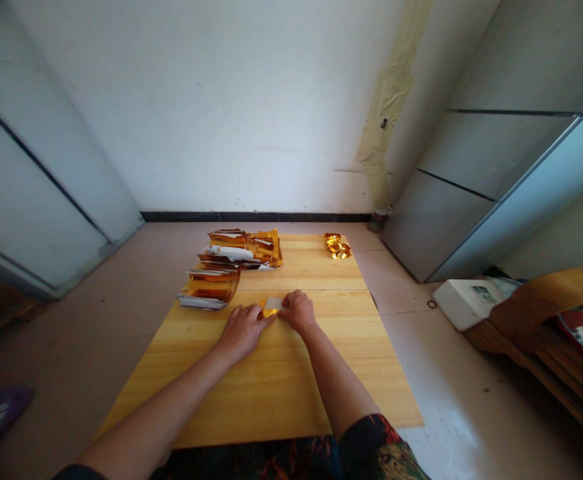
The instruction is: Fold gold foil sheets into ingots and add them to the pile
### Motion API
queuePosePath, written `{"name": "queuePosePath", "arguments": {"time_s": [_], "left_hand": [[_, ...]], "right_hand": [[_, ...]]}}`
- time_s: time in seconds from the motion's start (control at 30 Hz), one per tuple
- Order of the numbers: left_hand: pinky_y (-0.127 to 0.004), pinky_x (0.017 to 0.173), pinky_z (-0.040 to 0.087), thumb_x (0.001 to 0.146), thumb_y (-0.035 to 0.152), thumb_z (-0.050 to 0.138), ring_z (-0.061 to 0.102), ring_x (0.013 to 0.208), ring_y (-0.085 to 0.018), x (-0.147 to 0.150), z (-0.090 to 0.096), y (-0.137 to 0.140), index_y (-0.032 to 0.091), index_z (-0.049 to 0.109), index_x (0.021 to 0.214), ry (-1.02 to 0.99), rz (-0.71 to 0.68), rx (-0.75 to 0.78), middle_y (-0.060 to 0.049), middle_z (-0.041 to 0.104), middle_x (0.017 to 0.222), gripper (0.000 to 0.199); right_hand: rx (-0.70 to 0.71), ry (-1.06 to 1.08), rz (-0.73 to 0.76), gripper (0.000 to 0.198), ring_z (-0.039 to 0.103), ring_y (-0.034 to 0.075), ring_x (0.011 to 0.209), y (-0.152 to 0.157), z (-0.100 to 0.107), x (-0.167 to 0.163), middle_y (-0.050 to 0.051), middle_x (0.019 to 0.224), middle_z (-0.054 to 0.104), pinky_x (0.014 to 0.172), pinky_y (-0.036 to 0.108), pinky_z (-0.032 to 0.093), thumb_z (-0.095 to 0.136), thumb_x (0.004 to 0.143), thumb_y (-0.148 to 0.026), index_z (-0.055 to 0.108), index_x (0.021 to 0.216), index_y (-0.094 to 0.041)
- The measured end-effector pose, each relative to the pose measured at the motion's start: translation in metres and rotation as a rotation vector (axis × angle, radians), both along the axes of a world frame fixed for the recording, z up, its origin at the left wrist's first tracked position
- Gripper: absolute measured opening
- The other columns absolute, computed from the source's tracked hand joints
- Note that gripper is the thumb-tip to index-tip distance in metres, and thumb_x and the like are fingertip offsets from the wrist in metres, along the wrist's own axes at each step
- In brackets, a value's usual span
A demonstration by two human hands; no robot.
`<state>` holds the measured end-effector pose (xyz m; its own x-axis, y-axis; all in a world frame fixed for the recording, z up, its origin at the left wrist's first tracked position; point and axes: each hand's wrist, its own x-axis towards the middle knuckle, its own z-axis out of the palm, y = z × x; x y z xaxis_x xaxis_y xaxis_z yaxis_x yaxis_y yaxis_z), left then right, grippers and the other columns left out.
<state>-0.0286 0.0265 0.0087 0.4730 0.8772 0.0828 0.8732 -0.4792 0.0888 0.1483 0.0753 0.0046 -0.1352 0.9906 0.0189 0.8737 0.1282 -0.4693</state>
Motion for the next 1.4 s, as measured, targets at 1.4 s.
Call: {"name": "queuePosePath", "arguments": {"time_s": [1.4], "left_hand": [[-0.04,0.091,0.034,0.086,0.017,0.041,0.053,0.099,-0.021,-0.008,0.017,0.001,0.03,0.065,0.103,-0.01,-0.092,-0.045,-0.006,0.058,0.103,0.032]], "right_hand": [[-0.031,-0.044,-0.009,0.029,0.053,0.016,0.083,-0.002,0.008,-0.004,0.004,0.088,0.059,0.07,0.024,0.037,0.077,0.06,-0.037,0.065,0.079,-0.019]]}}
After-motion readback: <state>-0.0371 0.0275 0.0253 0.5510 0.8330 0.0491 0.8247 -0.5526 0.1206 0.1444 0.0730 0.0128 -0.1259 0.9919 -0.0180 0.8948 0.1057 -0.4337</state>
